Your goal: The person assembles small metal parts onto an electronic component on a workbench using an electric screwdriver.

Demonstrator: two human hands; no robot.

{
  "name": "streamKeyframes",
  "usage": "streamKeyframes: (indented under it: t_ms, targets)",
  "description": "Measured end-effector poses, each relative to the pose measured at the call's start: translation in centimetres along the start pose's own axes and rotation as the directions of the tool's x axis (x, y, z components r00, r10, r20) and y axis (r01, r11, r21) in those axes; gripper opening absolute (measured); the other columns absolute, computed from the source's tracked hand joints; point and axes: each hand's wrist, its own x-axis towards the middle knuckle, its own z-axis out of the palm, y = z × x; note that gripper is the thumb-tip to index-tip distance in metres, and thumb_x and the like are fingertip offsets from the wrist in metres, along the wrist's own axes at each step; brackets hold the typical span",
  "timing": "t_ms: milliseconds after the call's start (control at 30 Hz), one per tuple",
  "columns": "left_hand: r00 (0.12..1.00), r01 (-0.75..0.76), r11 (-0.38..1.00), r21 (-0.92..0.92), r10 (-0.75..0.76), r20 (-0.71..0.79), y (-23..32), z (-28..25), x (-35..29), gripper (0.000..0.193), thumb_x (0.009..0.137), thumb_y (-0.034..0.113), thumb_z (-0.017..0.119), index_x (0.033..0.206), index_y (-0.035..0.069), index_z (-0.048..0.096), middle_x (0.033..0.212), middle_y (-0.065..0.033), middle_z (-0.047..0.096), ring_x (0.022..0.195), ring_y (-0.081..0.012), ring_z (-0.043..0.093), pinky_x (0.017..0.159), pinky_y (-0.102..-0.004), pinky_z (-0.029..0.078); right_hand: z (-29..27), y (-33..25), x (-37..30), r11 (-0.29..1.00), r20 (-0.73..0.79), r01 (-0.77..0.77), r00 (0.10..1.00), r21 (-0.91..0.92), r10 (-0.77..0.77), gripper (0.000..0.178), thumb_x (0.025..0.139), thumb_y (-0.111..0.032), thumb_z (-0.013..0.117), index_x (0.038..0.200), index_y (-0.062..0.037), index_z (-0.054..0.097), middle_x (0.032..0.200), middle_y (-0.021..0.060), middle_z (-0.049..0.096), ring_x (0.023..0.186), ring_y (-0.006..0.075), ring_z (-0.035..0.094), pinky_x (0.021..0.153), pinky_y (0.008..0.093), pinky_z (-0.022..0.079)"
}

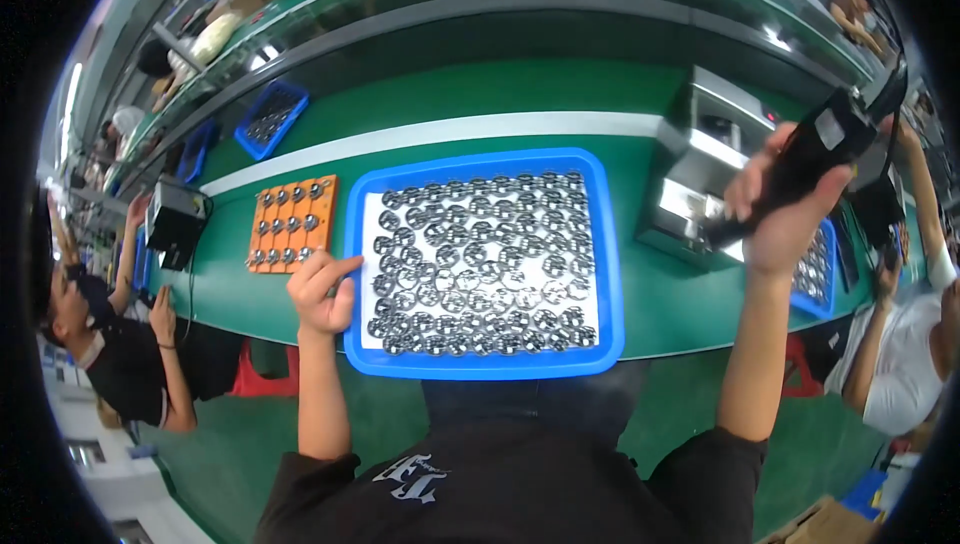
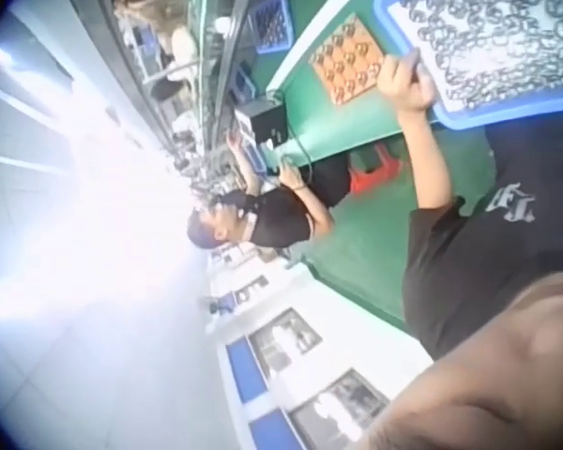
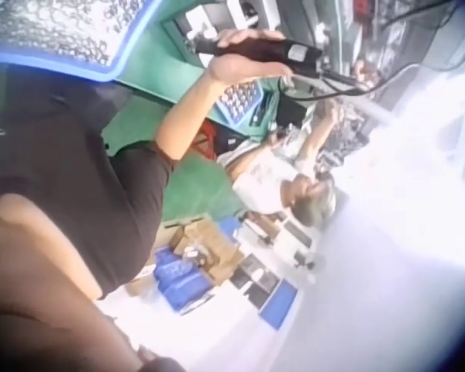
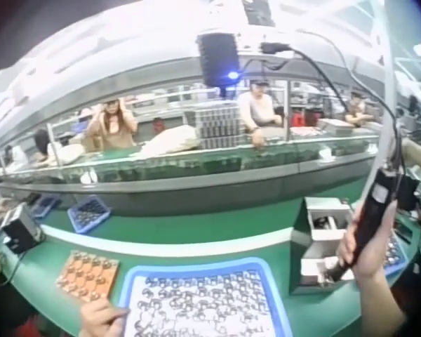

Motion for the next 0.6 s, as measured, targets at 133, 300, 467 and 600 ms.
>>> streamKeyframes:
  t_ms: [133, 300, 467, 600]
  targets:
    - [0.997, -0.061, 0.998, 0.016, 0.061, 0.054, 0.0, 0.1, 1.1, 0.021, 0.074, 0.013, 0.065, 0.088, 0.002, 0.077, 0.065, -0.0078, 0.052, 0.056, -0.0226, 0.053, 0.052, -0.0347, 0.042, 0.7, -1.0, -1.6, 0.998, 0.093, 0.015, 0.995, 0.055, -0.020, 0.083, 0.089, -0.085, 0.034, 0.112, -0.0065, 0.045, 0.058, -0.0003, 0.043, 0.039, 0.0107, 0.039, 0.038, 0.0259, 0.033]
    - [0.988, -0.133, 0.991, 0.013, 0.131, 0.082, -0.9, -1.0, 0.5, 0.024, 0.066, 0.008, 0.066, 0.086, 0.001, 0.075, 0.064, -0.0094, 0.052, 0.055, -0.0253, 0.052, 0.051, -0.0369, 0.040, 2.7, -3.6, -0.8, 0.990, 0.033, 0.126, 0.991, 0.057, -0.128, 0.086, 0.089, -0.086, 0.027, 0.113, -0.0062, 0.049, 0.057, 0.0003, 0.043, 0.039, 0.0120, 0.041, 0.038, 0.0278, 0.035]
    - [0.965, -0.211, 0.976, -0.052, 0.217, 0.148, -2.1, -1.7, 3.7, 0.020, 0.077, 0.006, 0.063, 0.092, -0.002, 0.074, 0.065, -0.0078, 0.050, 0.054, -0.0190, 0.047, 0.051, -0.0321, 0.035, 2.6, -4.3, 2.1, 0.975, -0.108, 0.188, 0.974, -0.114, -0.201, 0.084, 0.089, -0.087, 0.026, 0.104, -0.0086, 0.054, 0.056, 0.0003, 0.044, 0.041, 0.0133, 0.042, 0.040, 0.0285, 0.036]
    - [0.939, -0.315, 0.946, -0.077, 0.322, 0.119, -2.7, -0.1, 7.2, 0.018, 0.078, 0.005, 0.063, 0.091, -0.002, 0.073, 0.065, -0.0077, 0.048, 0.055, -0.0198, 0.046, 0.052, -0.0329, 0.035, 1.7, -3.0, 2.5, 0.967, -0.164, 0.149, 0.969, -0.206, -0.185, 0.079, 0.091, -0.084, 0.027, 0.100, -0.0107, 0.055, 0.057, 0.0013, 0.047, 0.042, 0.0135, 0.042, 0.041, 0.0294, 0.037]
